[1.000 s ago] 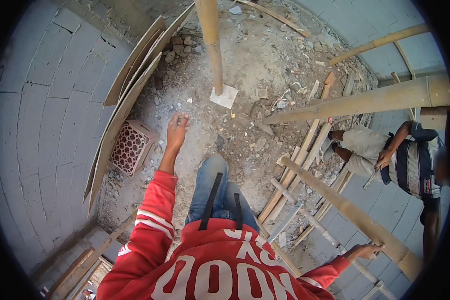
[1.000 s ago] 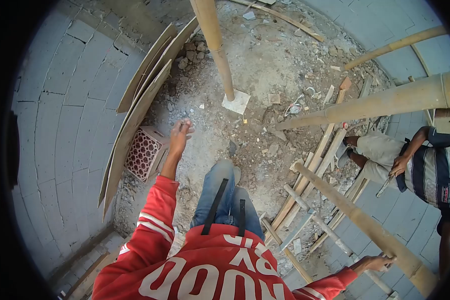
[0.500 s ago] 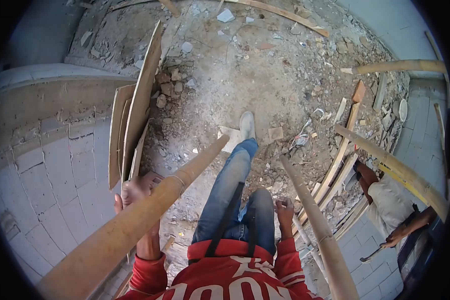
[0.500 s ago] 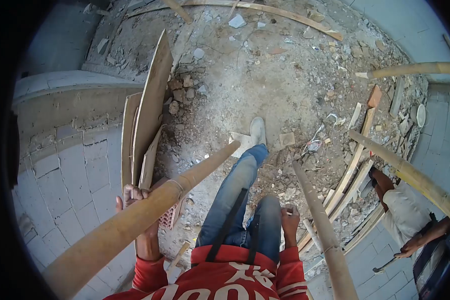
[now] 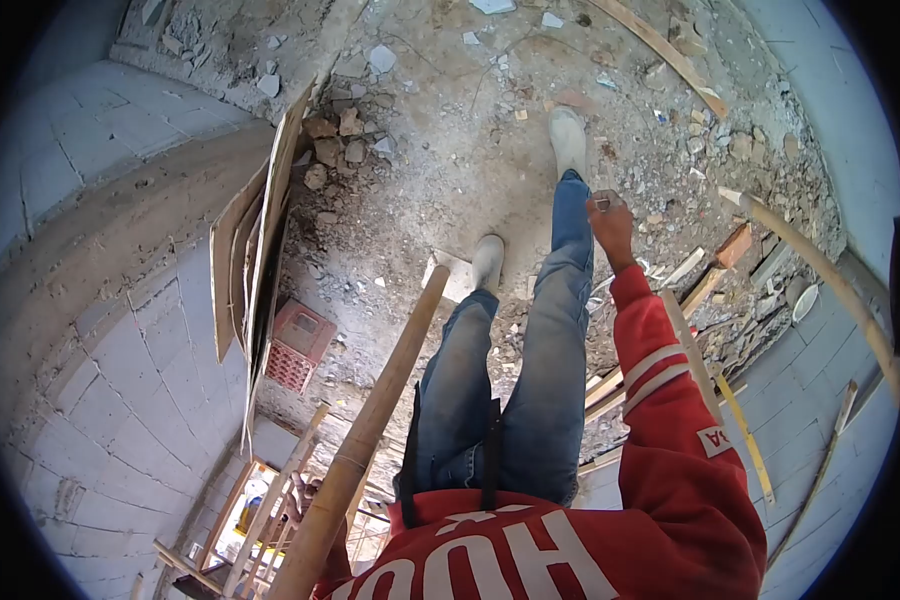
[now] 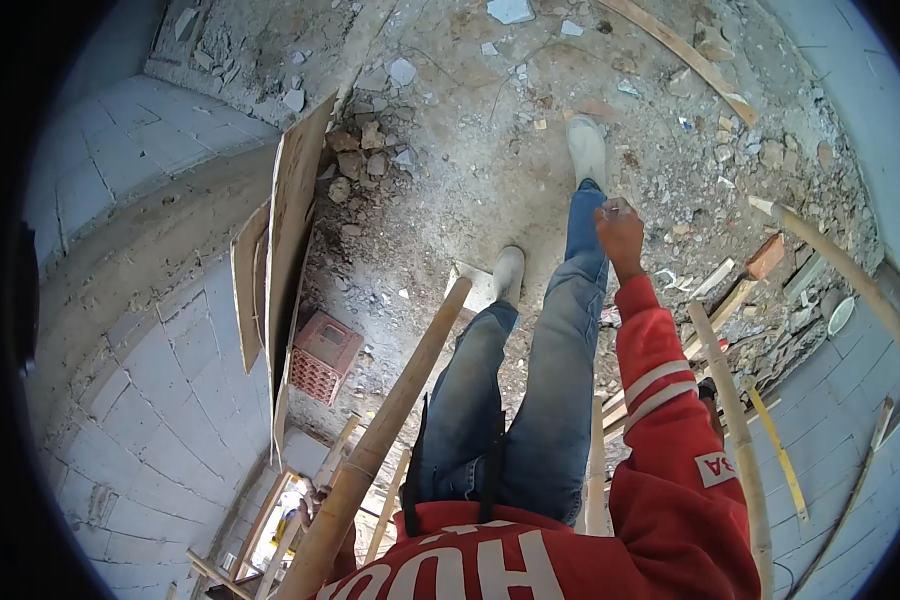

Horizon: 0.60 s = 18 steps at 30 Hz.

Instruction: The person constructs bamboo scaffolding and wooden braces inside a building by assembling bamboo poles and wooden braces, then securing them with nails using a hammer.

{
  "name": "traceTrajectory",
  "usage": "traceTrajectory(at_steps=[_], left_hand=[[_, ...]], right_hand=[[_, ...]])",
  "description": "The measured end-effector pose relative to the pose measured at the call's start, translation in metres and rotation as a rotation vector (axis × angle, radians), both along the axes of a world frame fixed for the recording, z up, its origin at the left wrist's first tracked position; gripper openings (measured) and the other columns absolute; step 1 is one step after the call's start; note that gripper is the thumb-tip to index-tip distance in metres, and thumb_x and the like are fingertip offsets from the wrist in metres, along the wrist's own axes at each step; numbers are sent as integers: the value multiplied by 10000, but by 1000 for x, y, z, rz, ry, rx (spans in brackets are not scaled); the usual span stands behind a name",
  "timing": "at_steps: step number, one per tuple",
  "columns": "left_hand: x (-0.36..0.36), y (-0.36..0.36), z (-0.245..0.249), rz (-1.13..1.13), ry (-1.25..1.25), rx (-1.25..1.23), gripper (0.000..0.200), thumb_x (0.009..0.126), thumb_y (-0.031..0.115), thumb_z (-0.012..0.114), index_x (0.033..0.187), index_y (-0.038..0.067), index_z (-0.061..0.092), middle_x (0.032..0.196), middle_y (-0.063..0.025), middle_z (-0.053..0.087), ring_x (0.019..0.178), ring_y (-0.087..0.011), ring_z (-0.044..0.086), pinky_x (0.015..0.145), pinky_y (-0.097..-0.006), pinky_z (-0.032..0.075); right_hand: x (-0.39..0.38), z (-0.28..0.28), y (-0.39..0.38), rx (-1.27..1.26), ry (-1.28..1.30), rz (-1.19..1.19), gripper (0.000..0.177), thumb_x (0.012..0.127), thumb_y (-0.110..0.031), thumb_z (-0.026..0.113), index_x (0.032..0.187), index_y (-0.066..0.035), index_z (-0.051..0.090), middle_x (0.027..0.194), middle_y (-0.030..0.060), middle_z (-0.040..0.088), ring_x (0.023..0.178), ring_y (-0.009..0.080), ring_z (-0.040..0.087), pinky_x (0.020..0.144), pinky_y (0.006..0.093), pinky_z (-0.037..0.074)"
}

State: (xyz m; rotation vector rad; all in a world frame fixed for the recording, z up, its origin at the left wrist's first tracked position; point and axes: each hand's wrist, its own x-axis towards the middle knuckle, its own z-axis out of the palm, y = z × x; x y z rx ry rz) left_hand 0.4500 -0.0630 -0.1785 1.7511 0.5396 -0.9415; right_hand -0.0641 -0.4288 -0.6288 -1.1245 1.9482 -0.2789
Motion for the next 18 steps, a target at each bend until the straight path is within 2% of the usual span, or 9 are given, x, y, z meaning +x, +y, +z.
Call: traceTrajectory(at_steps=[1,3,4,7,8,10,11,15,18], left_hand=[[-8,8,-6,70,-37,91,504,988,423,510,1330,53,510,1216,-159,620,1139,-285,573,962,-446,448],[-44,34,-33,234,-108,252,501,974,428,543,1319,66,508,1230,-145,604,1106,-278,578,900,-427,478],[-62,52,-42,309,-138,346,501,966,430,559,1313,73,506,1237,-137,596,1090,-275,581,869,-417,492],[-117,101,-11,497,-233,701,505,944,438,608,1297,93,502,1259,-116,572,1040,-265,589,775,-388,537],[-150,89,-29,327,29,779,516,895,492,644,1234,115,547,1145,-122,579,891,-271,594,689,-372,501],[-213,56,-80,133,219,928,470,904,467,633,1197,104,581,1032,-118,606,803,-297,629,671,-379,489],[-239,-20,-110,80,268,975,446,920,423,637,1213,91,579,996,-128,639,799,-297,658,667,-383,507],[-293,-93,-191,-438,294,815,392,946,326,638,1226,55,594,928,-119,694,821,-228,694,640,-343,532],[-317,-108,-218,-560,237,797,371,949,312,631,1177,19,634,882,-102,698,788,-169,669,647,-317,524]], right_hand=[[-3,-15,-28,2,1,16,285,825,-250,719,1021,-46,683,922,157,732,826,321,721,729,393,560],[-7,-52,-100,27,185,283,351,797,-282,727,1058,-50,685,1041,189,711,974,397,681,864,455,543],[-6,-66,-137,91,189,415,390,798,-284,727,1105,-49,675,1111,183,681,1022,374,666,904,458,535],[14,-126,-218,-41,311,746,448,800,-295,732,1163,-44,655,1152,164,642,1066,351,642,903,446,542],[23,-149,-246,-109,330,841,456,802,-296,732,1172,-43,652,1158,159,634,1084,342,632,902,442,545],[48,-187,-295,-141,331,973,454,801,-287,737,1179,-49,652,1221,132,603,1163,320,594,908,442,538],[62,-205,-312,-187,360,1044,442,804,-278,730,1178,-55,654,1247,119,592,1193,312,576,945,462,509],[85,-276,-353,-439,494,1273,364,834,-245,675,1160,-83,673,1320,83,555,1258,289,532,1050,530,392],[88,-302,-356,-352,523,1301,283,872,-192,600,1125,-101,690,1267,86,590,1231,286,551,1056,565,350]])
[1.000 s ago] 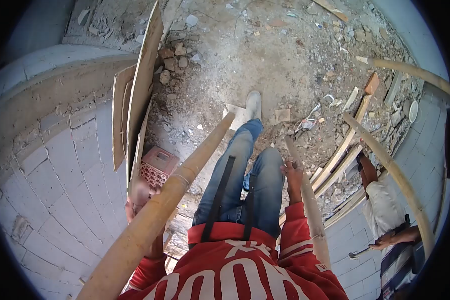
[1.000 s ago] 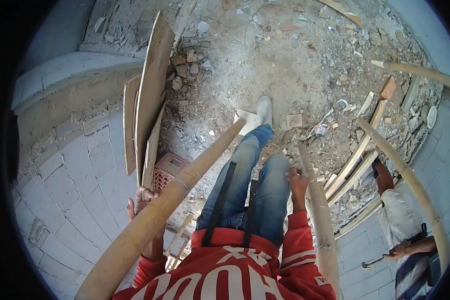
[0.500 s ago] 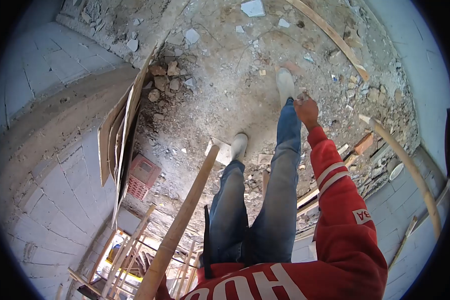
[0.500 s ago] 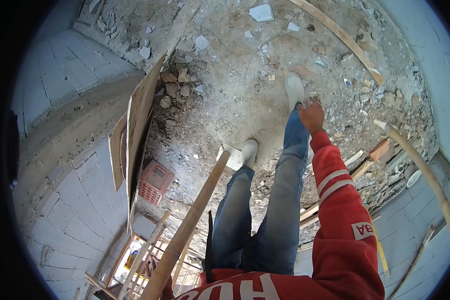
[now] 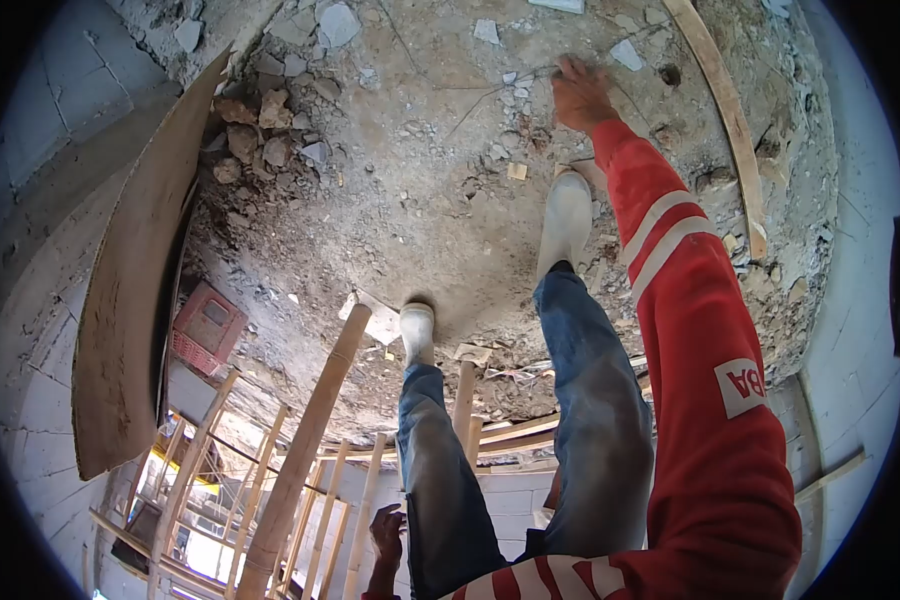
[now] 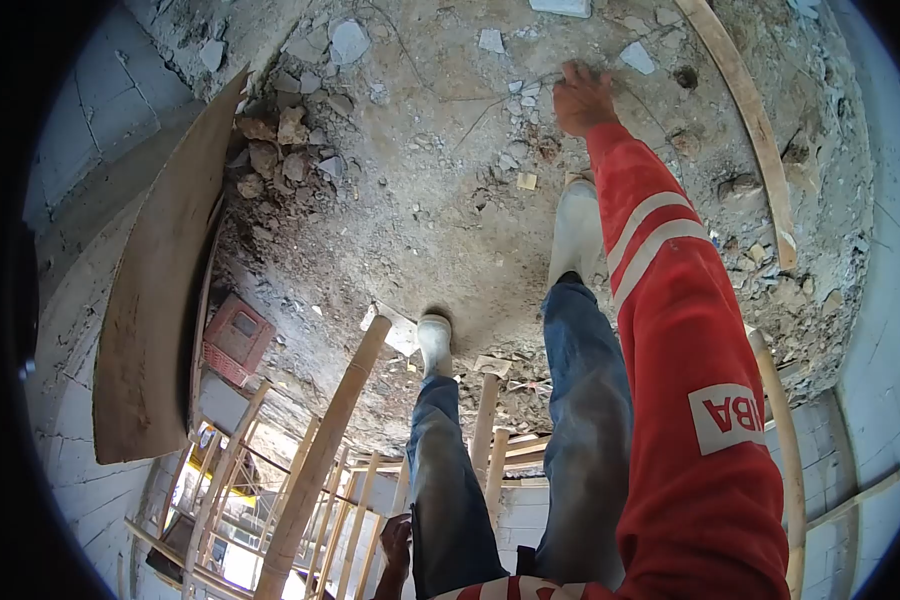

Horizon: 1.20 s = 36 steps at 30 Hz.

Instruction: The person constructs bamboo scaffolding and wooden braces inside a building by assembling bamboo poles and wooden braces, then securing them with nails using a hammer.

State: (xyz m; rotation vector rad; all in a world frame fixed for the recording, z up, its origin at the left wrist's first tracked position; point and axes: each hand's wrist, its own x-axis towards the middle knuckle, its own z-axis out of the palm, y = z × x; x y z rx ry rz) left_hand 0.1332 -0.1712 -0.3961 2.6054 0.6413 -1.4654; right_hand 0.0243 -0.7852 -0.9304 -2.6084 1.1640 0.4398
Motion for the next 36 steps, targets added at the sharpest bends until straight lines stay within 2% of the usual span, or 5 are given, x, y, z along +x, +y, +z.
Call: traceTrajectory(at_steps=[6,13,24,28,36], left_hand=[[-36,14,11,-345,-88,-171,317,951,241,592,1091,-31,671,881,-133,709,794,-183,685,684,-328,541],[-44,-56,27,6,-299,-285,256,940,204,615,994,-43,659,790,-142,690,695,-209,699,631,-328,577],[-47,-112,14,-292,-144,-616,256,904,295,645,1023,84,726,956,-111,745,904,-238,732,827,-364,555],[-39,-117,28,39,-147,-751,252,947,250,632,1081,48,700,974,-127,745,883,-212,736,791,-331,563],[-3,-182,110,-205,-473,-738,412,862,349,715,1180,91,665,952,-107,752,917,-238,724,851,-373,555]], right_hand=[[-14,60,4,231,-310,-82,293,836,-34,570,1113,-62,660,1079,147,654,961,354,664,905,499,481],[-87,188,-33,440,-451,-280,231,793,-100,733,999,-26,660,892,195,688,869,404,661,766,455,527],[-62,513,-64,170,-377,-286,198,902,-183,655,1058,-67,696,920,203,710,862,415,673,788,478,530],[-74,519,-63,-473,-669,-177,171,901,-134,634,1002,-15,704,874,253,679,824,443,653,755,494,515],[-47,555,-4,33,-680,-90,134,772,-153,713,874,-67,730,827,199,697,785,413,681,731,492,531]])
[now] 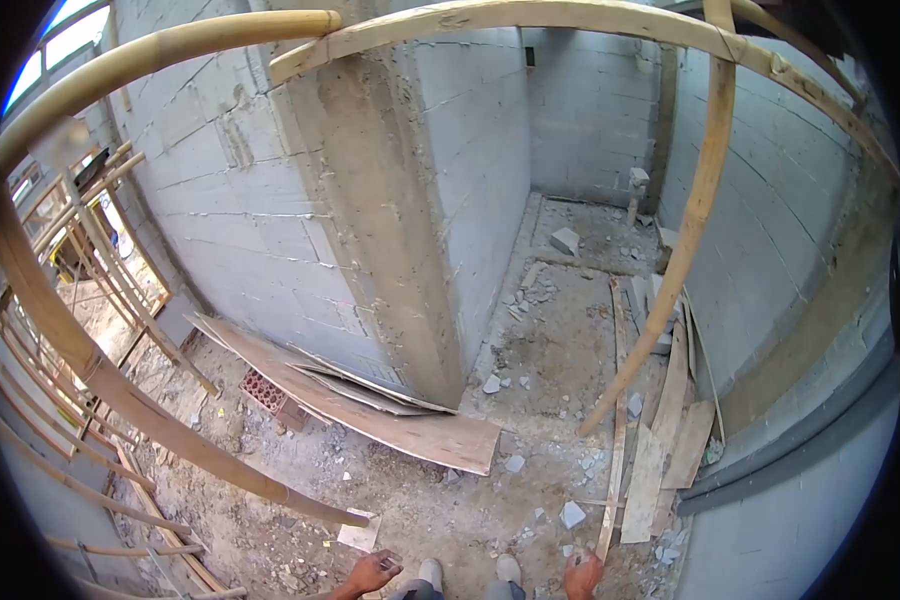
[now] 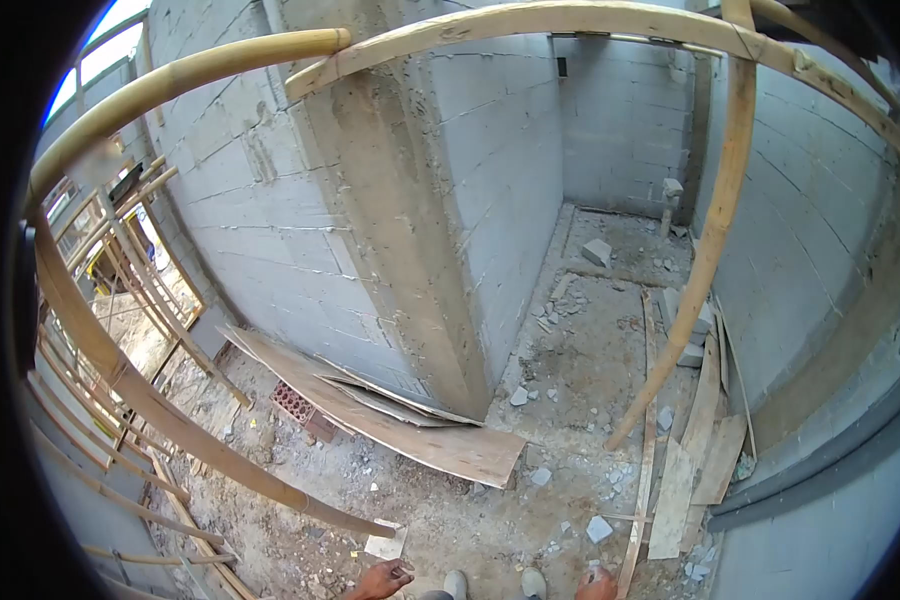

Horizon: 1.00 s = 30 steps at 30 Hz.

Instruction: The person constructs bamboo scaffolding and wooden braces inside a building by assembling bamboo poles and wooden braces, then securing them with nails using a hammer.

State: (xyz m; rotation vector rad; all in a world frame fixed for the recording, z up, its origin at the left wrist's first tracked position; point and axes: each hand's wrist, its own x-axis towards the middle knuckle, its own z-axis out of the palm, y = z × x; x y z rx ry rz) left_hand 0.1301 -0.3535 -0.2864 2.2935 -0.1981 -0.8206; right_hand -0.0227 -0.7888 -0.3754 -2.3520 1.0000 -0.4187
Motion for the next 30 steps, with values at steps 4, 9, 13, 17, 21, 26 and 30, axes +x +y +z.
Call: traceTrajectory(at_steps=[4,9,13,17,21,26,30], left_hand=[[3,-92,41,-194,-427,-133,540,880,387,693,1319,104,559,1279,-187,621,1223,-307,587,1035,-415,450],[-17,-151,83,-208,-554,-229,491,924,470,634,1229,90,582,1226,-176,611,1234,-351,530,1027,-504,394],[-35,-127,110,39,-410,-380,382,976,423,573,993,42,607,996,-159,646,1009,-379,612,839,-492,467],[-68,-76,124,327,-448,-264,384,982,421,565,956,40,600,935,-188,631,922,-421,603,771,-504,464],[-106,-11,138,651,-462,-110,384,968,421,596,891,47,632,831,-171,644,814,-410,608,703,-484,456],[-124,66,160,1117,-475,-422,295,946,279,690,812,16,694,675,-35,594,627,-126,523,598,-333,409],[-109,134,187,1319,-552,-529,329,955,283,691,777,8,666,680,-3,583,572,-83,472,546,-280,378]], right_hand=[[7,-16,32,-164,300,556,326,897,-374,633,1001,-88,749,891,208,703,820,423,636,772,528,511],[92,186,53,399,80,820,137,821,-116,757,891,-2,728,697,105,658,631,189,604,622,331,482],[141,225,40,607,113,960,164,817,-72,776,934,23,712,690,35,651,611,86,554,578,263,449],[190,246,74,686,195,1128,188,801,-55,793,952,17,707,676,4,612,610,54,524,559,244,415],[228,259,149,646,264,1351,238,777,-63,815,977,10,709,654,-29,561,597,48,476,549,230,380],[250,224,279,620,402,1719,220,910,-142,686,1072,5,709,757,0,635,658,75,515,603,258,426],[231,168,393,942,480,1780,299,1009,-174,529,1182,31,659,934,86,712,798,139,641,724,301,521]])
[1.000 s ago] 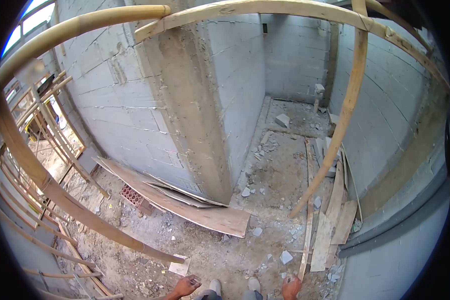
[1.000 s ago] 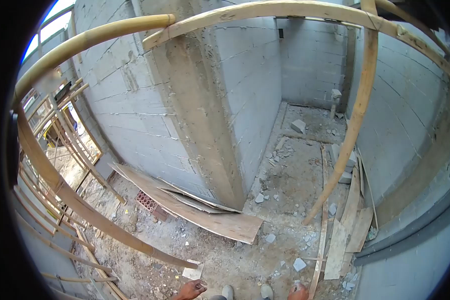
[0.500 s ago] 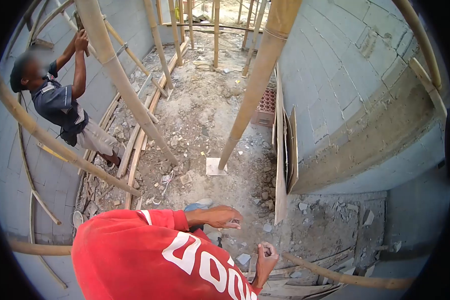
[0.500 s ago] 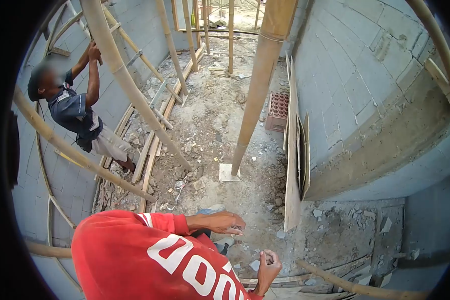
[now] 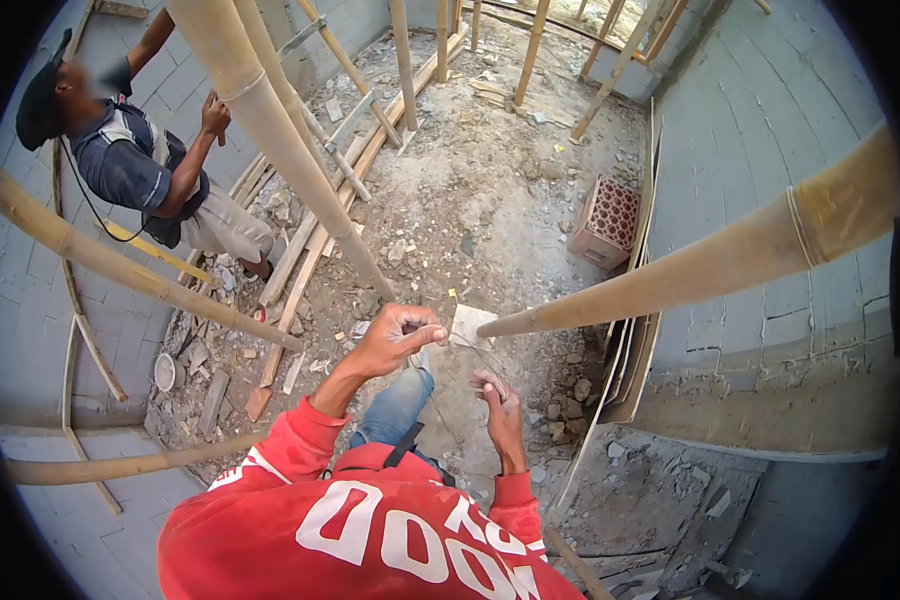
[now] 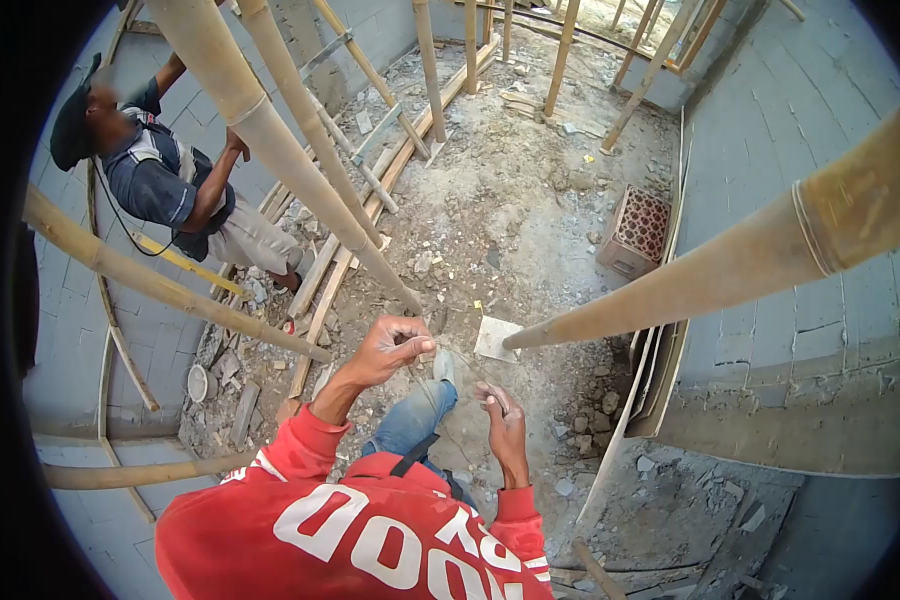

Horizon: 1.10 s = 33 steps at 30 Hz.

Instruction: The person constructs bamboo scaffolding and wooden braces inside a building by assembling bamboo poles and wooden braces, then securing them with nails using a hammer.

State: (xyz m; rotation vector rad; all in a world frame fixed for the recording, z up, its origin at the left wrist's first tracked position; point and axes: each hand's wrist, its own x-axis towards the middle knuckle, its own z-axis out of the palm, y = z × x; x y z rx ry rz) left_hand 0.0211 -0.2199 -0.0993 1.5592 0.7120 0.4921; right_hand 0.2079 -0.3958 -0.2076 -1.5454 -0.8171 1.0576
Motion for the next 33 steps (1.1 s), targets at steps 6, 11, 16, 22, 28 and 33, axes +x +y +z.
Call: traceTrajectory(at_steps=[6,11,16,22,28,33], left_hand=[[50,111,9,520,-299,-256,302,996,292,644,837,35,652,620,38,497,525,-38,425,465,-217,337],[47,175,14,620,-142,-71,302,1012,266,620,826,28,631,632,24,496,538,-50,468,476,-208,358],[54,216,7,936,-199,-149,302,1039,287,563,831,70,545,646,7,493,539,-83,511,486,-217,369],[86,281,-19,1175,-202,-279,315,1045,312,532,811,106,484,663,-3,496,545,-130,546,495,-241,383],[128,401,-50,1029,-79,-516,297,1013,328,565,809,125,494,641,-8,499,536,-137,539,480,-257,381],[206,503,-124,938,37,-538,289,986,326,608,1012,41,573,816,-95,613,624,-221,634,554,-325,486]], right_hand=[[-14,-24,136,-255,781,239,375,1066,-264,447,1317,-10,558,835,125,676,645,204,683,632,290,563],[30,-17,224,-294,878,326,377,1061,-315,471,1297,-41,581,753,101,651,535,155,627,529,254,516],[89,-14,317,-249,879,557,384,1024,-322,556,1253,-20,619,650,77,619,476,144,582,473,264,483],[152,-9,412,-234,759,663,399,994,-328,603,1179,23,651,666,96,634,457,106,561,410,233,430],[240,-29,473,-276,671,724,318,988,-292,613,1169,-39,681,646,22,583,487,71,501,454,219,373],[340,-48,570,-431,470,612,224,968,-252,639,1074,-62,690,614,-53,474,500,53,402,473,235,309]])
